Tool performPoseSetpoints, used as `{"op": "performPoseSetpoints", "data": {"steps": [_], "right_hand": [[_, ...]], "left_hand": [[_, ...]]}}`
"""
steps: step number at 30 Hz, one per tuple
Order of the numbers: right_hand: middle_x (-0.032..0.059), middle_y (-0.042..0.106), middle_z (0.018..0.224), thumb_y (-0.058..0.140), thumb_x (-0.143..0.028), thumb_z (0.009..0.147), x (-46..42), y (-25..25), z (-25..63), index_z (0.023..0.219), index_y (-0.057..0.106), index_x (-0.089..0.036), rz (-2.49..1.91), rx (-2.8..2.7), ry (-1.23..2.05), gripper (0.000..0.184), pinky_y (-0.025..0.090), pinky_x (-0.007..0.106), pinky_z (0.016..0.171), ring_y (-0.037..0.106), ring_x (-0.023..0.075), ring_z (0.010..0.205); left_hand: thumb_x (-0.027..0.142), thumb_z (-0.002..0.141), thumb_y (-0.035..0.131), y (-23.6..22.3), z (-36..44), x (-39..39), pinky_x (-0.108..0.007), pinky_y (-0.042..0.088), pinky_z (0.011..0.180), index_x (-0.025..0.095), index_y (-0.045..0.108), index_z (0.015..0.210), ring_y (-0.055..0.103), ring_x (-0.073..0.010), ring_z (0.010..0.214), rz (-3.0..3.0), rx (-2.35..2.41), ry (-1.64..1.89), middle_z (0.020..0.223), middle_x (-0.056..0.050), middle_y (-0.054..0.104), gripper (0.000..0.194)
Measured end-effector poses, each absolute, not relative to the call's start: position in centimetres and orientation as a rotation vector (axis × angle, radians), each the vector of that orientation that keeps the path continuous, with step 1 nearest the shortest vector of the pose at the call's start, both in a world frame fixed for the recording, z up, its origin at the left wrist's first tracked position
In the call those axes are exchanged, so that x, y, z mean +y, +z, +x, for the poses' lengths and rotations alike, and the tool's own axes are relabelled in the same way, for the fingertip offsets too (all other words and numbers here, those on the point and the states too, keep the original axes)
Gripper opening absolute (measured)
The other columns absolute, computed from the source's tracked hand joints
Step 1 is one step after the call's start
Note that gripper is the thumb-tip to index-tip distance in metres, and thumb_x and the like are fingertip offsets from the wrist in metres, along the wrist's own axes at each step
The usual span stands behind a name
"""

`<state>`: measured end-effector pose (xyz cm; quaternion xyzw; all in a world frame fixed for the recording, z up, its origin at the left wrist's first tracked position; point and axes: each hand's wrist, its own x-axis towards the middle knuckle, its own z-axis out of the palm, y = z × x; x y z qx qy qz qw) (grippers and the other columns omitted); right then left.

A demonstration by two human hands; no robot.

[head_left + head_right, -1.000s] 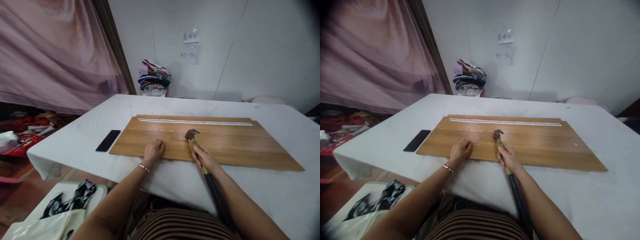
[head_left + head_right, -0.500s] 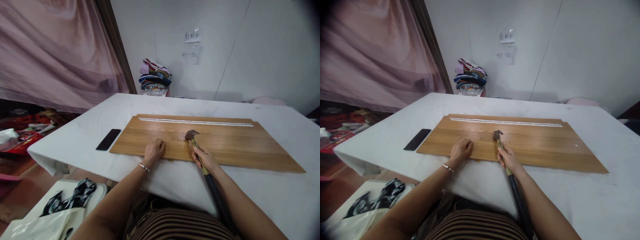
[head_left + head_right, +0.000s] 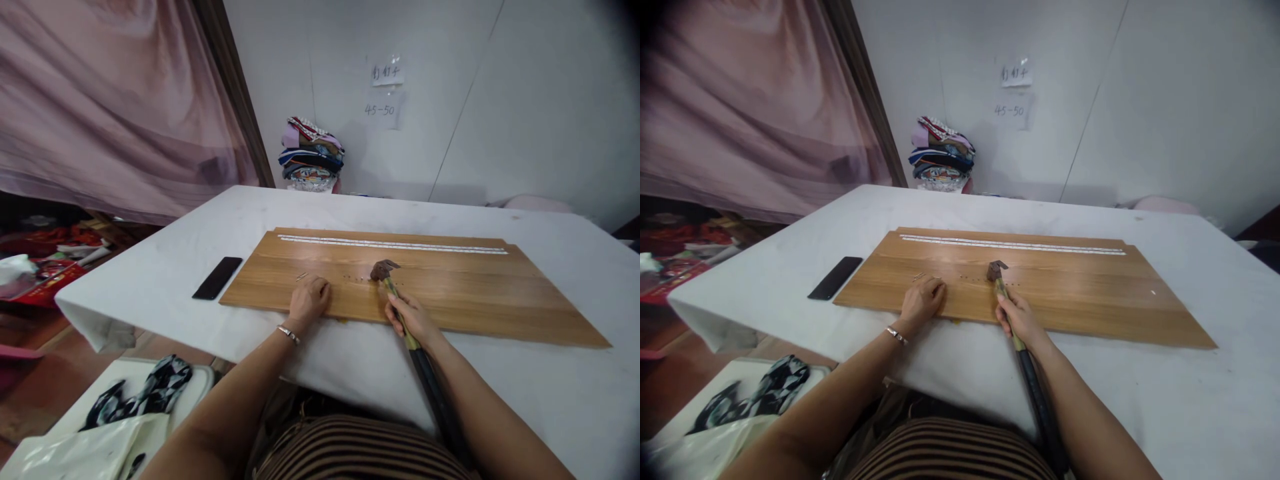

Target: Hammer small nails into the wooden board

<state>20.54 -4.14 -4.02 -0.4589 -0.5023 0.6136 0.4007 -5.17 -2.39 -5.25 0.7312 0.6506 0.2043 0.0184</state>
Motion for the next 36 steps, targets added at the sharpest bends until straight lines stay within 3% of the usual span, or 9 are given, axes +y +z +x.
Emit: {"op": "performPoseSetpoints", "data": {"steps": [11, 17, 36], "right_hand": [[-0.0088, 0.045, 0.041, 0.06, -0.066, 0.075, -4.08, -3.81, 20.52, 0.071, 0.048, -0.022, -1.163, -1.259, 1.574, 0.045, 0.029, 0.018, 0.029, 0.033, 0.0059, 0.028], [-0.0077, 0.051, 0.049, 0.06, -0.064, 0.076, -4.1, -4.04, 20.46, 0.073, 0.049, -0.022, -1.141, -1.243, 1.542, 0.044, 0.03, 0.019, 0.028, 0.035, 0.0053, 0.029], [-0.008, 0.052, 0.051, 0.06, -0.065, 0.074, -4.14, -4.09, 20.37, 0.074, 0.049, -0.021, -1.155, -1.25, 1.557, 0.045, 0.03, 0.018, 0.028, 0.035, 0.0045, 0.029]], "left_hand": [[0.026, 0.095, 0.046, -5.33, -5.14, -2.35, -0.027, 0.042, 0.073, 0.022, 0.066, 0.084, 0.06, -0.017, 0.086, 2.265, 2.019, 0.66, 0.088, -0.004, 0.066, 0.023], [0.026, 0.095, 0.046, -5.4, -5.24, -2.33, -0.027, 0.042, 0.075, 0.022, 0.065, 0.083, 0.06, -0.0168, 0.086, 2.272, 2.02, 0.651, 0.088, -0.003, 0.067, 0.023], [0.027, 0.095, 0.046, -5.46, -5.25, -2.32, -0.026, 0.042, 0.076, 0.022, 0.065, 0.083, 0.06, -0.0163, 0.087, 2.276, 2.029, 0.665, 0.087, -0.003, 0.067, 0.023]]}}
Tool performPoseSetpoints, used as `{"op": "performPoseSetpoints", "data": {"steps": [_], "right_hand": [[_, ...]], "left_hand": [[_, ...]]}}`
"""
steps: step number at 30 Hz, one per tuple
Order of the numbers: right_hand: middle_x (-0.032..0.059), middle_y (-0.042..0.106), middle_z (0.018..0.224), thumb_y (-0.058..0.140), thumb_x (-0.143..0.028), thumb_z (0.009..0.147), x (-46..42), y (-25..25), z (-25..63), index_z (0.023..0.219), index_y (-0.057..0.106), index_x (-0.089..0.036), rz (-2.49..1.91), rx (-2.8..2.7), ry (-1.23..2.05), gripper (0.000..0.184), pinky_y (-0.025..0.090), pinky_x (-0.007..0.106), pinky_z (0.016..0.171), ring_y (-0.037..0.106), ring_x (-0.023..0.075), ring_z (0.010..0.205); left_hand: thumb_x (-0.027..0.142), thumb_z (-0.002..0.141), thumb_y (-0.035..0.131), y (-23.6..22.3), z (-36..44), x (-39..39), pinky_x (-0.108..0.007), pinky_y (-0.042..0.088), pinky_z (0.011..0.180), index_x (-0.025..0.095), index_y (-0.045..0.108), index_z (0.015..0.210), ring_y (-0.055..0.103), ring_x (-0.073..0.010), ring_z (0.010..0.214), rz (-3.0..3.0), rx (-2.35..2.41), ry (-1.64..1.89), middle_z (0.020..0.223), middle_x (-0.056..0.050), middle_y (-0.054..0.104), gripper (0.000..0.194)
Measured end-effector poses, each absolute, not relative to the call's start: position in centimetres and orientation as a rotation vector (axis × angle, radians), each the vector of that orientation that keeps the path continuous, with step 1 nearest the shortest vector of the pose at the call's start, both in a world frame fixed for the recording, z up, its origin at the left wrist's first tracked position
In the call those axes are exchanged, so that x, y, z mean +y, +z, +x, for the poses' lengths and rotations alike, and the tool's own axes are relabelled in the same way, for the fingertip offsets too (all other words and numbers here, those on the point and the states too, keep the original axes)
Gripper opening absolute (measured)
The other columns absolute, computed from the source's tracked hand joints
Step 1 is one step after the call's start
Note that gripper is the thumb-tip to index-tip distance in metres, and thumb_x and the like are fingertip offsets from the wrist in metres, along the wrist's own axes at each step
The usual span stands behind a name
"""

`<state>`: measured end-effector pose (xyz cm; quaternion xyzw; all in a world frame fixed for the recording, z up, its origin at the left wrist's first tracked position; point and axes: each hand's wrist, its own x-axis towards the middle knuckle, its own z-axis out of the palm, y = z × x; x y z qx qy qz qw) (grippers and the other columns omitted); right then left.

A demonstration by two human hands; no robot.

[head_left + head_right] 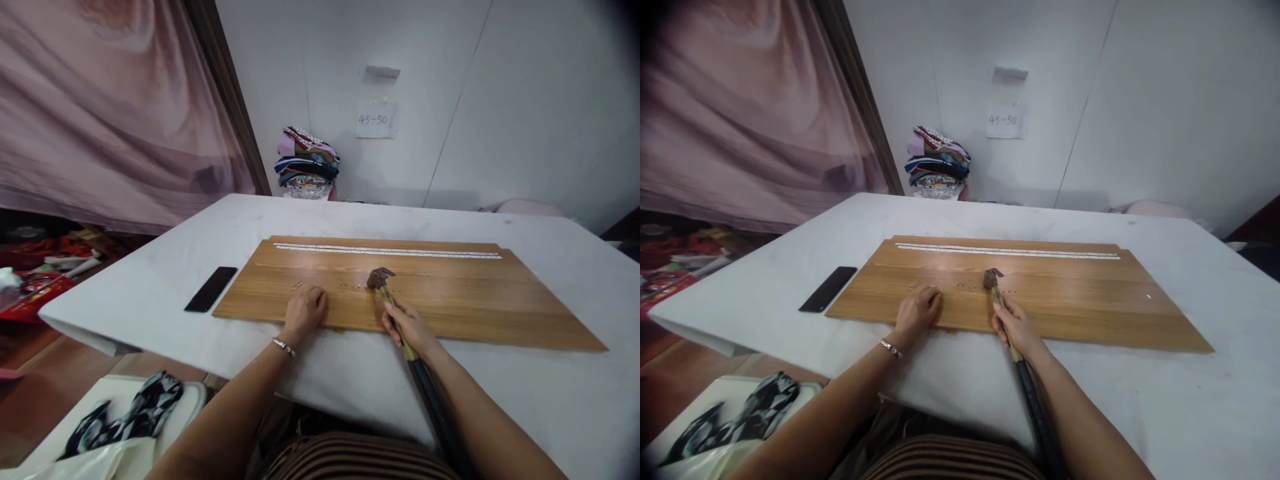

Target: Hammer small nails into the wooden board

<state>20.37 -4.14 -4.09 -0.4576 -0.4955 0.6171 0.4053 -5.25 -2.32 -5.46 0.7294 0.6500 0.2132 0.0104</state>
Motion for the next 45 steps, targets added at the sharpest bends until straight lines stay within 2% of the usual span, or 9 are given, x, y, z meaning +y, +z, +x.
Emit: {"op": "performPoseSetpoints", "data": {"steps": [24, 31, 39, 45], "right_hand": [[-0.0078, 0.05, 0.049, 0.06, -0.068, 0.073, -4.34, -3.46, 20.32, 0.072, 0.048, -0.022, -1.187, -1.272, 1.54, 0.048, 0.03, 0.019, 0.029, 0.034, 0.0049, 0.029], [-0.0078, 0.049, 0.048, 0.06, -0.068, 0.073, -4.42, -3.55, 20.46, 0.072, 0.049, -0.021, -1.201, -1.266, 1.546, 0.048, 0.03, 0.019, 0.029, 0.034, 0.0049, 0.028], [-0.0078, 0.047, 0.045, 0.06, -0.069, 0.073, -4.43, -3.59, 20.57, 0.069, 0.049, -0.021, -1.191, -1.289, 1.528, 0.049, 0.029, 0.019, 0.029, 0.034, 0.0054, 0.028], [-0.0074, 0.049, 0.047, 0.061, -0.07, 0.07, -4.44, -3.36, 20.5, 0.07, 0.049, -0.022, -1.213, -1.245, 1.553, 0.05, 0.03, 0.019, 0.03, 0.035, 0.0053, 0.029]], "left_hand": [[0.027, 0.095, 0.046, -5.39, -5.28, -2.31, -0.027, 0.041, 0.074, 0.022, 0.065, 0.083, 0.059, -0.0161, 0.084, 2.271, 2.015, 0.655, 0.086, -0.003, 0.066, 0.023], [0.025, 0.095, 0.045, -5.23, -5.13, -2.55, -0.027, 0.043, 0.079, 0.022, 0.066, 0.083, 0.06, -0.0161, 0.087, 2.242, 2.017, 0.648, 0.089, -0.003, 0.067, 0.024], [0.022, 0.09, 0.052, -5.3, -5.19, -2.4, -0.03, 0.044, 0.086, 0.022, 0.07, 0.091, 0.06, -0.0194, 0.095, 2.081, 2.202, 0.759, 0.095, -0.005, 0.067, 0.017], [0.03, 0.091, 0.053, -4.9, -5.18, -2.02, -0.033, 0.045, 0.086, 0.021, 0.073, 0.091, 0.061, -0.0213, 0.096, 1.965, 2.274, 0.744, 0.096, -0.007, 0.068, 0.022]]}}
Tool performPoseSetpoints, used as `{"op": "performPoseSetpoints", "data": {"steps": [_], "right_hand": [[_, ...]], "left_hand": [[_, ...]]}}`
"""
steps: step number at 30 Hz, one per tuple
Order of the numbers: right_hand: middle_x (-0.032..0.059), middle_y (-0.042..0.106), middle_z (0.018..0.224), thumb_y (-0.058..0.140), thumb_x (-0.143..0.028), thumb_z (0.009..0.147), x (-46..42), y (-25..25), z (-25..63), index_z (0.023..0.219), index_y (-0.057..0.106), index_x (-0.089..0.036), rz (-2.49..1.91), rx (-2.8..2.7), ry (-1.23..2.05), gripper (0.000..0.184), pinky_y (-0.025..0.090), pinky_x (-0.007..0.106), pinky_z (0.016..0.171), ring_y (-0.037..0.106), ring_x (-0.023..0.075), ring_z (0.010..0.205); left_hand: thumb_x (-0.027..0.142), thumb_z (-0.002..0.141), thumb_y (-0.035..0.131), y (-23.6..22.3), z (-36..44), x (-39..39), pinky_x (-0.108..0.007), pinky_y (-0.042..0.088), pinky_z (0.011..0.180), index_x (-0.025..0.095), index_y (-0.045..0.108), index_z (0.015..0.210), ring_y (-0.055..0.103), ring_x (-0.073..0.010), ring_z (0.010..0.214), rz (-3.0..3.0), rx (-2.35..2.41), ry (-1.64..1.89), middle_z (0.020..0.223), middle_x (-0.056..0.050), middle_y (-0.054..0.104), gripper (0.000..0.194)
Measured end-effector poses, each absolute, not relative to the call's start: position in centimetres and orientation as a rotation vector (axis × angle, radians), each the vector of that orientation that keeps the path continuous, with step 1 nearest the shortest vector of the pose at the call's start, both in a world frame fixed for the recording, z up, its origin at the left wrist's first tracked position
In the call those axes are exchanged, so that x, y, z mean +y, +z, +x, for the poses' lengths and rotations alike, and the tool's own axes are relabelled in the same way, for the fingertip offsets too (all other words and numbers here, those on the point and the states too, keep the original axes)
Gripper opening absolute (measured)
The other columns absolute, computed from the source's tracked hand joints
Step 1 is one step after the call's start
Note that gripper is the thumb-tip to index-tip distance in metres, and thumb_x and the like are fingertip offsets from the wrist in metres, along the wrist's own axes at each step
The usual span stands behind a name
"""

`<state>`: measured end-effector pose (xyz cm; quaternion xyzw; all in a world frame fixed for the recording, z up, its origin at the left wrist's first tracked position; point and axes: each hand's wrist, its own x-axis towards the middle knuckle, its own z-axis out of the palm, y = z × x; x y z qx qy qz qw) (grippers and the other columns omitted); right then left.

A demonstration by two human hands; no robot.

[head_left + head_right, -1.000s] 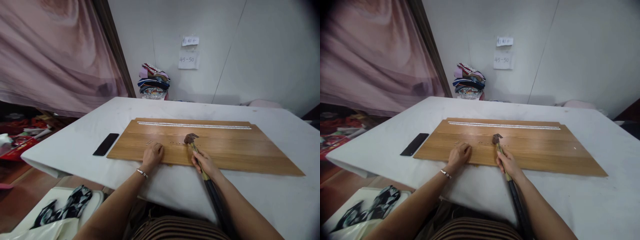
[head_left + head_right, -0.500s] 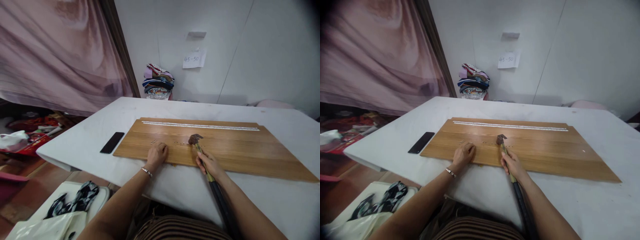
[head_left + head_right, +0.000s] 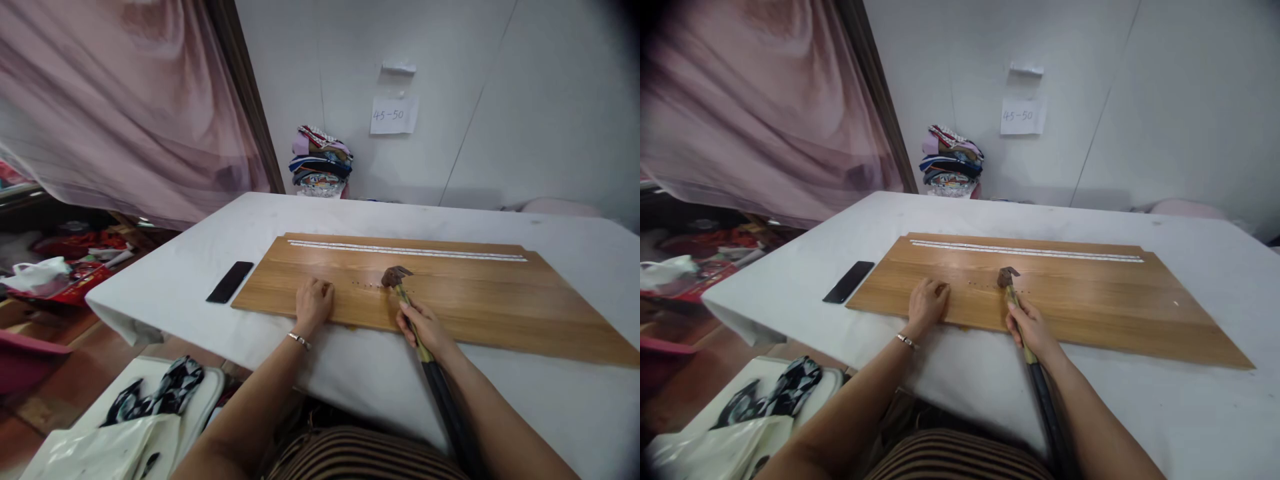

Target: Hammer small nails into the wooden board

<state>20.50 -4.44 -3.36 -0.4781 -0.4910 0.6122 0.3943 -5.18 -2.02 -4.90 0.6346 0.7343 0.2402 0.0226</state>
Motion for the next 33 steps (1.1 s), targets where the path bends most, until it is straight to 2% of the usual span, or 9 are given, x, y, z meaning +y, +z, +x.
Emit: {"op": "performPoseSetpoints", "data": {"steps": [12, 16, 20, 26, 29, 33], "right_hand": [[-0.0076, 0.051, 0.05, 0.062, -0.066, 0.072, -4.5, -3.3, 20.6, 0.077, 0.05, -0.022, -1.171, -1.238, 1.549, 0.046, 0.03, 0.02, 0.028, 0.035, 0.0056, 0.029], [-0.0072, 0.052, 0.051, 0.061, -0.066, 0.072, -4.3, -3.5, 20.6, 0.075, 0.049, -0.022, -1.161, -1.249, 1.531, 0.046, 0.03, 0.019, 0.029, 0.035, 0.0053, 0.03], [-0.0073, 0.05, 0.048, 0.059, -0.069, 0.071, -4.3, -3.4, 20.7, 0.071, 0.048, -0.022, -1.194, -1.269, 1.537, 0.048, 0.03, 0.02, 0.029, 0.035, 0.0056, 0.029], [-0.0076, 0.048, 0.046, 0.06, -0.069, 0.071, -4.5, -3.0, 20.6, 0.071, 0.049, -0.023, -1.198, -1.264, 1.539, 0.047, 0.03, 0.021, 0.03, 0.034, 0.0065, 0.03], [-0.0075, 0.048, 0.046, 0.06, -0.068, 0.071, -4.5, -3.0, 20.6, 0.073, 0.049, -0.023, -1.194, -1.261, 1.536, 0.046, 0.03, 0.021, 0.03, 0.034, 0.0068, 0.03], [-0.0071, 0.05, 0.048, 0.06, -0.066, 0.072, -4.4, -3.2, 20.6, 0.072, 0.049, -0.023, -1.177, -1.263, 1.526, 0.045, 0.029, 0.021, 0.03, 0.034, 0.0062, 0.029]], "left_hand": [[0.021, 0.09, 0.053, -4.5, -6.6, -1.1, -0.029, 0.048, 0.084, 0.022, 0.072, 0.1, 0.063, -0.0187, 0.097, 1.849, 2.219, 0.781, 0.106, -0.005, 0.068, 0.021], [0.023, 0.092, 0.051, -4.3, -6.5, -0.6, -0.033, 0.045, 0.09, 0.022, 0.073, 0.097, 0.059, -0.0207, 0.1, 2.135, 2.176, 0.623, 0.103, -0.007, 0.067, 0.022], [0.022, 0.093, 0.05, -4.3, -6.4, 0.2, -0.035, 0.044, 0.086, 0.021, 0.072, 0.087, 0.058, -0.0229, 0.097, 2.315, 2.144, 0.438, 0.095, -0.009, 0.067, 0.023], [0.018, 0.093, 0.045, -4.3, -7.7, 1.0, -0.037, 0.043, 0.082, 0.018, 0.07, 0.088, 0.06, -0.0252, 0.094, 2.309, 2.243, 0.315, 0.095, -0.013, 0.067, 0.026], [0.02, 0.093, 0.045, -3.7, -8.7, 0.7, -0.034, 0.044, 0.083, 0.019, 0.071, 0.086, 0.061, -0.0231, 0.095, 2.233, 2.287, 0.389, 0.095, -0.011, 0.068, 0.026], [0.023, 0.091, 0.047, -2.9, -10.5, -0.3, -0.03, 0.046, 0.082, 0.022, 0.071, 0.094, 0.062, -0.0204, 0.096, 1.944, 2.382, 0.714, 0.102, -0.006, 0.07, 0.024]]}}
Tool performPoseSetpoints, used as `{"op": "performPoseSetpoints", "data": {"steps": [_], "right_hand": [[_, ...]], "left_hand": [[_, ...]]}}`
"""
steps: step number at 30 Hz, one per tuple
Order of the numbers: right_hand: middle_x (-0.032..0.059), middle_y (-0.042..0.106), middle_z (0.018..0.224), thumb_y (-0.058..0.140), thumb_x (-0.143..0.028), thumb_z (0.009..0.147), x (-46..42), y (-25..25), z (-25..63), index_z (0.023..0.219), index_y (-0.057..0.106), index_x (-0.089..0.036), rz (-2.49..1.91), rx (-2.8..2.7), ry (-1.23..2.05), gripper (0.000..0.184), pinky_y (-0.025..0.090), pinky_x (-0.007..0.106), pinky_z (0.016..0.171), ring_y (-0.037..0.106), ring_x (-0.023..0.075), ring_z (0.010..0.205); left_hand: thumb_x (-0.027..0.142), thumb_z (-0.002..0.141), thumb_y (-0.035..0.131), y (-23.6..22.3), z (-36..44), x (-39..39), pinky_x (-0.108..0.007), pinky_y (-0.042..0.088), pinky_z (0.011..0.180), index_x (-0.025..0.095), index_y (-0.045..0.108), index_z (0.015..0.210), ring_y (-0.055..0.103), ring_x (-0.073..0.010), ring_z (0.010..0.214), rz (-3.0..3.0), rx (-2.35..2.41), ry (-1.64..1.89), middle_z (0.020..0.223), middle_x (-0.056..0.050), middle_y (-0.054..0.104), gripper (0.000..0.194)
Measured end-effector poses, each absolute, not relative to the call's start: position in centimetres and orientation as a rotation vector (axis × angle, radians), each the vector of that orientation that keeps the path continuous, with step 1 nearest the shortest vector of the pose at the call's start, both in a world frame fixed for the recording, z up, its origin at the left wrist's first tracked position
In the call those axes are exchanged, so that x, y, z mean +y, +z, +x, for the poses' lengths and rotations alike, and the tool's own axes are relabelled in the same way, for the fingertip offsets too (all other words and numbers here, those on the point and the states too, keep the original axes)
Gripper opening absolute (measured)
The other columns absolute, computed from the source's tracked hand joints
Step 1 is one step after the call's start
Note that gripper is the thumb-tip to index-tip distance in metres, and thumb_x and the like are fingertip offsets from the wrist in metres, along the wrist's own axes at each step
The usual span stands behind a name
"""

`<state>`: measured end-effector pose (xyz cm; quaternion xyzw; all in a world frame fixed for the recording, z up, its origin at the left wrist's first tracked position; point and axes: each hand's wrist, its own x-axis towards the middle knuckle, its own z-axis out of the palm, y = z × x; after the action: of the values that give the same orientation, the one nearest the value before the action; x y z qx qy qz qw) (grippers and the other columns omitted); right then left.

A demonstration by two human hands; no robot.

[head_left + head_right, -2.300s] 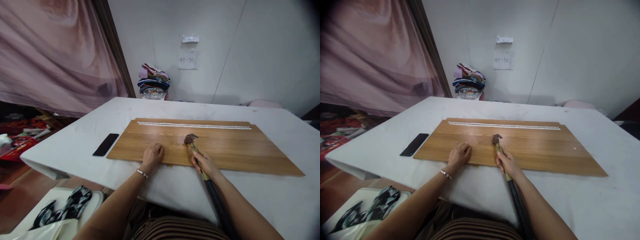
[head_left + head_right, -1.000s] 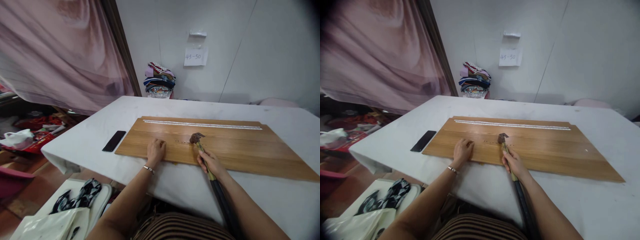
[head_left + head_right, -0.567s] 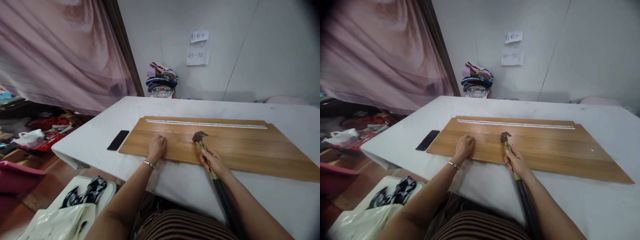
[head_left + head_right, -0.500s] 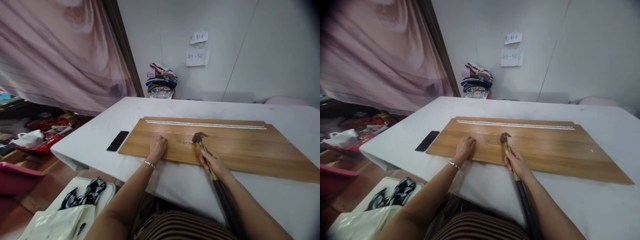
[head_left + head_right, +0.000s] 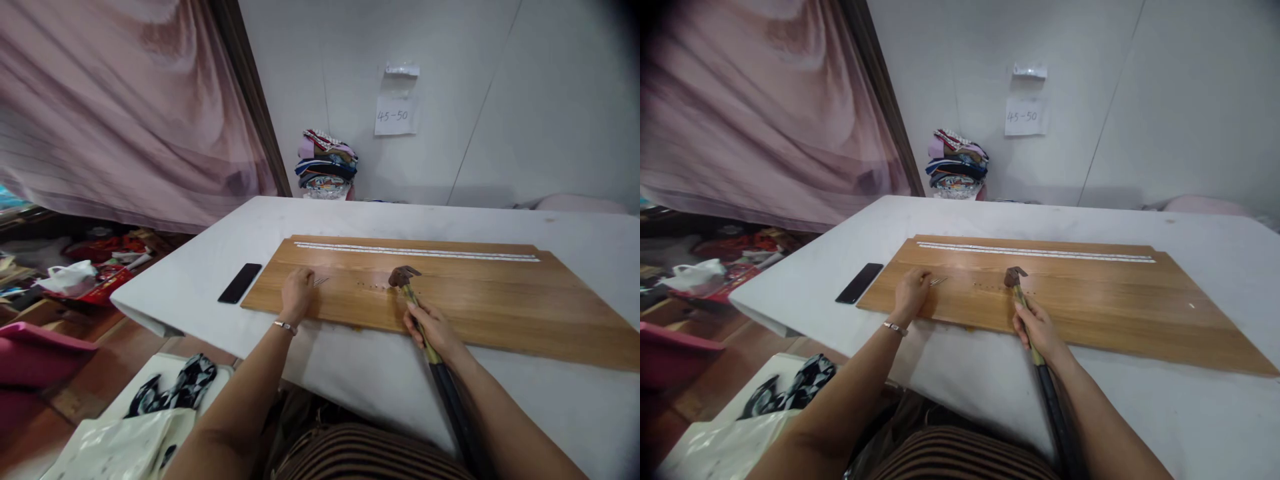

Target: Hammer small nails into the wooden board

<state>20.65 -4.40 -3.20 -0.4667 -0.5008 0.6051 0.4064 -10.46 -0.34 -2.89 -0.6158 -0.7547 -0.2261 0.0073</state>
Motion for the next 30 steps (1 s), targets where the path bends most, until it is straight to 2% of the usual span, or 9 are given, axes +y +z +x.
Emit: {"op": "performPoseSetpoints", "data": {"steps": [3, 6, 9, 15, 23, 27, 30], "right_hand": [[-0.007, 0.051, 0.049, 0.06, -0.066, 0.072, -4.4, -3.3, 20.6, 0.072, 0.049, -0.022, -1.17, -1.255, 1.52, 0.045, 0.029, 0.021, 0.029, 0.034, 0.0059, 0.028], [-0.0076, 0.05, 0.047, 0.061, -0.067, 0.071, -4.4, -3.3, 20.6, 0.072, 0.049, -0.022, -1.17, -1.255, 1.523, 0.047, 0.03, 0.02, 0.029, 0.035, 0.0059, 0.028], [-0.0071, 0.051, 0.049, 0.062, -0.067, 0.071, -4.4, -3.4, 20.6, 0.071, 0.049, -0.022, -1.167, -1.252, 1.517, 0.047, 0.03, 0.02, 0.029, 0.036, 0.0056, 0.029], [-0.0077, 0.048, 0.044, 0.06, -0.069, 0.071, -4.5, -3.2, 20.6, 0.07, 0.049, -0.022, -1.183, -1.276, 1.516, 0.048, 0.029, 0.02, 0.03, 0.034, 0.0061, 0.028], [-0.0085, 0.045, 0.041, 0.06, -0.069, 0.072, -4.5, -3.0, 20.6, 0.071, 0.048, -0.022, -1.163, -1.273, 1.521, 0.048, 0.028, 0.019, 0.03, 0.034, 0.0065, 0.029], [-0.0084, 0.046, 0.041, 0.06, -0.071, 0.07, -4.5, -2.9, 20.6, 0.071, 0.048, -0.022, -1.163, -1.273, 1.523, 0.05, 0.027, 0.019, 0.03, 0.034, 0.0064, 0.028], [-0.0083, 0.044, 0.039, 0.059, -0.071, 0.07, -4.5, -2.9, 20.6, 0.069, 0.048, -0.023, -1.18, -1.289, 1.537, 0.05, 0.028, 0.019, 0.03, 0.035, 0.0068, 0.028]], "left_hand": [[0.028, 0.091, 0.049, -2.9, -11.3, -1.2, -0.029, 0.047, 0.078, 0.022, 0.071, 0.099, 0.064, -0.0206, 0.093, -1.842, -2.507, -0.78, 0.103, -0.006, 0.071, 0.023], [0.034, 0.091, 0.052, -3.4, -11.1, -1.7, -0.03, 0.047, 0.08, 0.02, 0.071, 0.1, 0.063, -0.0215, 0.095, -1.902, -2.492, -0.694, 0.103, -0.007, 0.07, 0.025], [0.031, 0.091, 0.051, -3.7, -10.4, -1.5, -0.031, 0.046, 0.085, 0.02, 0.072, 0.097, 0.062, -0.0221, 0.098, -1.994, -2.398, -0.579, 0.103, -0.008, 0.068, 0.024], [0.021, 0.092, 0.045, -3.3, -9.3, -0.1, -0.031, 0.046, 0.083, 0.019, 0.072, 0.092, 0.062, -0.0221, 0.098, -2.019, -2.392, -0.529, 0.102, -0.009, 0.069, 0.027], [0.028, 0.092, 0.051, -3.7, -9.2, 0.1, -0.029, 0.048, 0.085, 0.02, 0.072, 0.101, 0.063, -0.0204, 0.1, -1.995, -2.471, -0.742, 0.107, -0.007, 0.07, 0.024], [0.033, 0.09, 0.056, -3.6, -8.7, 0.1, -0.03, 0.048, 0.087, 0.021, 0.073, 0.099, 0.062, -0.0202, 0.101, -2.044, -2.439, -0.662, 0.106, -0.006, 0.069, 0.022], [0.026, 0.092, 0.053, -3.3, -8.3, 0.2, -0.028, 0.047, 0.087, 0.021, 0.073, 0.095, 0.062, -0.0193, 0.101, -2.072, -2.416, -0.6, 0.105, -0.006, 0.069, 0.021]]}}
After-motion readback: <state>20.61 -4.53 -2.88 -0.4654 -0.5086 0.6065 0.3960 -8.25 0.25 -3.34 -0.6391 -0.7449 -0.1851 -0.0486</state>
